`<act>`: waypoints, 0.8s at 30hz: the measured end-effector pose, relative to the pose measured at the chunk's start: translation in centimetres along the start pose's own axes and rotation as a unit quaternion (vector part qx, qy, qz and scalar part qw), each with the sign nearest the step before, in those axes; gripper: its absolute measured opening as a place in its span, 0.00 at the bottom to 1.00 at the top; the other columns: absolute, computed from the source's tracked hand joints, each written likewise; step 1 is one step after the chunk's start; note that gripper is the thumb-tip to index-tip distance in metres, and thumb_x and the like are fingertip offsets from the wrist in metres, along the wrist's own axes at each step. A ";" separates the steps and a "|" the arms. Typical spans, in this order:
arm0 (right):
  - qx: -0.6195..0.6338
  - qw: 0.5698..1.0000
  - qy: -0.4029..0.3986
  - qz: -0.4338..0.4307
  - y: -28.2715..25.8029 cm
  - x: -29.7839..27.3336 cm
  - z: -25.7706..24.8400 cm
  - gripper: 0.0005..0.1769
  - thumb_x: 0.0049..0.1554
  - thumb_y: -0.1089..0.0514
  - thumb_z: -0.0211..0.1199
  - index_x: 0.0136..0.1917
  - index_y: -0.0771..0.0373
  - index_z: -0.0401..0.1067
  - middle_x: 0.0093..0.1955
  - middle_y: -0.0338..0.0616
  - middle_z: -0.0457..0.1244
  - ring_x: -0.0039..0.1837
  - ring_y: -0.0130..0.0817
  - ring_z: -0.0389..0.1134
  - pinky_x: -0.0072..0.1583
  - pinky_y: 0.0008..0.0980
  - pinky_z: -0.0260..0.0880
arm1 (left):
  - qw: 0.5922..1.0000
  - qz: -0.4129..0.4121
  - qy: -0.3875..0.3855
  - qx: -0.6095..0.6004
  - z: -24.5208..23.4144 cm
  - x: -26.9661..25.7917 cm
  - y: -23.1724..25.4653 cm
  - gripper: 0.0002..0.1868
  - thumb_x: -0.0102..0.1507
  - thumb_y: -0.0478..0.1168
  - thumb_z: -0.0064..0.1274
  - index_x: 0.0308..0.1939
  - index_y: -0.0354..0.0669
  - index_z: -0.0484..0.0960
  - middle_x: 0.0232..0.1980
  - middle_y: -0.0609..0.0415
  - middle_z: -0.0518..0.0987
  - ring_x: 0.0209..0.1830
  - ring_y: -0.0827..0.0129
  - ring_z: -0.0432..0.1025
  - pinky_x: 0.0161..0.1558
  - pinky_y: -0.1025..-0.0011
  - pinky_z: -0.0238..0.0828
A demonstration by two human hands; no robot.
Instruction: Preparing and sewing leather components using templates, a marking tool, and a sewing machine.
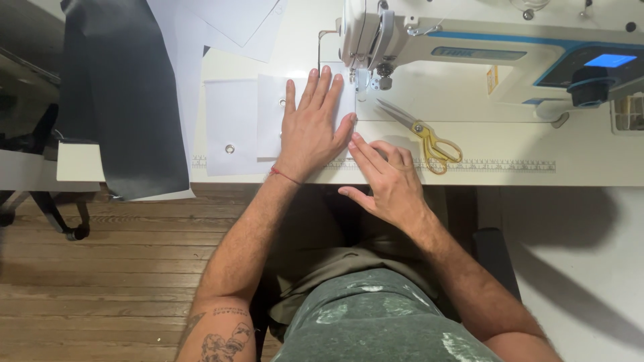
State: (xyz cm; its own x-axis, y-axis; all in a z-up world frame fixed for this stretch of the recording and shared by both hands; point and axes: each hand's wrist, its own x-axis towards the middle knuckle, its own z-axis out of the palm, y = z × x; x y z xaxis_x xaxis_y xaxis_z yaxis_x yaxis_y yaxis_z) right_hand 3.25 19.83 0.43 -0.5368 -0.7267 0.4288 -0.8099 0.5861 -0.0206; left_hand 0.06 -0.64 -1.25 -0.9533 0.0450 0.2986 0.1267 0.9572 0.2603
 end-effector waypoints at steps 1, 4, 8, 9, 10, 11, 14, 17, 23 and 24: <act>-0.001 1.000 0.000 -0.001 0.0 0.0 0.0 0.42 0.58 0.29 0.66 0.71 0.63 0.71 0.77 0.40 0.61 0.67 0.39 0.62 0.60 0.38 0.60 | 1.000 0.000 0.001 0.000 0.0 0.0 0.0 0.35 0.73 0.59 0.38 0.78 0.43 0.62 0.82 0.46 0.59 0.83 0.55 0.49 0.79 0.42 0.34; -0.009 1.000 0.003 -0.002 0.0 0.0 0.1 0.42 0.59 0.29 0.64 0.71 0.63 0.72 0.76 0.40 0.62 0.67 0.39 0.62 0.61 0.38 0.59 | 1.000 -0.003 0.008 -0.009 -0.1 0.0 0.0 0.36 0.71 0.60 0.38 0.78 0.43 0.62 0.82 0.46 0.58 0.84 0.55 0.49 0.79 0.41 0.33; -0.003 1.000 0.011 0.000 -0.1 -0.2 0.1 0.41 0.58 0.31 0.66 0.70 0.64 0.72 0.75 0.42 0.63 0.67 0.39 0.63 0.62 0.38 0.60 | 1.000 -0.009 -0.014 -0.019 -0.1 0.0 0.0 0.40 0.71 0.63 0.35 0.80 0.43 0.58 0.83 0.45 0.56 0.84 0.56 0.46 0.79 0.41 0.29; 0.009 1.000 0.014 0.003 -0.2 -0.3 0.1 0.40 0.58 0.33 0.68 0.70 0.64 0.72 0.75 0.42 0.63 0.68 0.40 0.63 0.63 0.38 0.60 | 1.000 -0.011 -0.012 -0.016 0.0 -0.1 -0.1 0.40 0.70 0.63 0.35 0.80 0.43 0.59 0.83 0.45 0.56 0.84 0.56 0.47 0.79 0.41 0.29; 0.007 1.000 0.014 0.002 -0.2 -0.4 0.0 0.40 0.58 0.33 0.68 0.70 0.64 0.72 0.75 0.42 0.63 0.68 0.40 0.63 0.63 0.38 0.60 | 1.000 -0.011 -0.010 -0.017 0.1 -0.1 0.0 0.40 0.70 0.63 0.35 0.80 0.43 0.59 0.83 0.45 0.56 0.84 0.56 0.47 0.79 0.41 0.29; 0.009 1.000 0.017 0.002 -0.3 -0.2 -0.1 0.39 0.59 0.33 0.67 0.70 0.64 0.72 0.74 0.43 0.63 0.67 0.40 0.63 0.63 0.38 0.60 | 1.000 -0.011 -0.015 -0.020 0.0 -0.1 -0.1 0.41 0.70 0.64 0.36 0.80 0.43 0.58 0.83 0.46 0.56 0.84 0.56 0.46 0.79 0.41 0.29; 0.017 1.000 0.017 0.003 -0.4 -0.3 -0.1 0.39 0.58 0.35 0.68 0.70 0.65 0.72 0.74 0.43 0.64 0.67 0.41 0.63 0.64 0.39 0.60 | 0.999 -0.013 -0.032 -0.020 0.0 -0.1 -0.2 0.41 0.70 0.65 0.35 0.80 0.43 0.57 0.83 0.47 0.54 0.85 0.57 0.43 0.79 0.42 0.27; 0.058 0.998 0.013 0.012 0.0 -0.6 -0.4 0.39 0.57 0.34 0.67 0.69 0.65 0.72 0.73 0.45 0.64 0.68 0.42 0.63 0.65 0.41 0.60 | 0.999 -0.014 -0.044 -0.015 0.3 0.0 -0.2 0.42 0.70 0.66 0.34 0.81 0.44 0.55 0.84 0.47 0.53 0.85 0.58 0.42 0.79 0.43 0.25; 0.110 0.967 0.193 0.122 7.3 -4.3 -2.3 0.41 0.59 0.32 0.66 0.68 0.69 0.73 0.66 0.58 0.66 0.69 0.55 0.65 0.70 0.48 0.58 | 0.990 -0.050 -0.123 -0.042 -1.7 0.5 0.3 0.44 0.69 0.70 0.29 0.81 0.46 0.58 0.85 0.47 0.52 0.86 0.57 0.40 0.78 0.42 0.16; 0.028 0.962 0.237 0.135 9.5 -5.3 -3.0 0.44 0.63 0.29 0.61 0.69 0.72 0.72 0.66 0.61 0.65 0.69 0.58 0.64 0.70 0.49 0.56 | 0.989 -0.053 -0.130 -0.044 -1.8 0.6 0.3 0.44 0.69 0.70 0.28 0.81 0.47 0.57 0.85 0.47 0.51 0.86 0.57 0.39 0.78 0.43 0.15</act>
State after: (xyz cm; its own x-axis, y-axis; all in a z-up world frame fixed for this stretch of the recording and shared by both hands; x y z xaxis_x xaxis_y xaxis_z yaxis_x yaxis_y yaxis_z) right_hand -0.92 30.30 0.70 -0.5715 -0.2986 0.7644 -0.6751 0.7006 -0.2311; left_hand 0.03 -0.79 0.66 -0.9993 0.0287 0.0227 0.0350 0.9324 0.3597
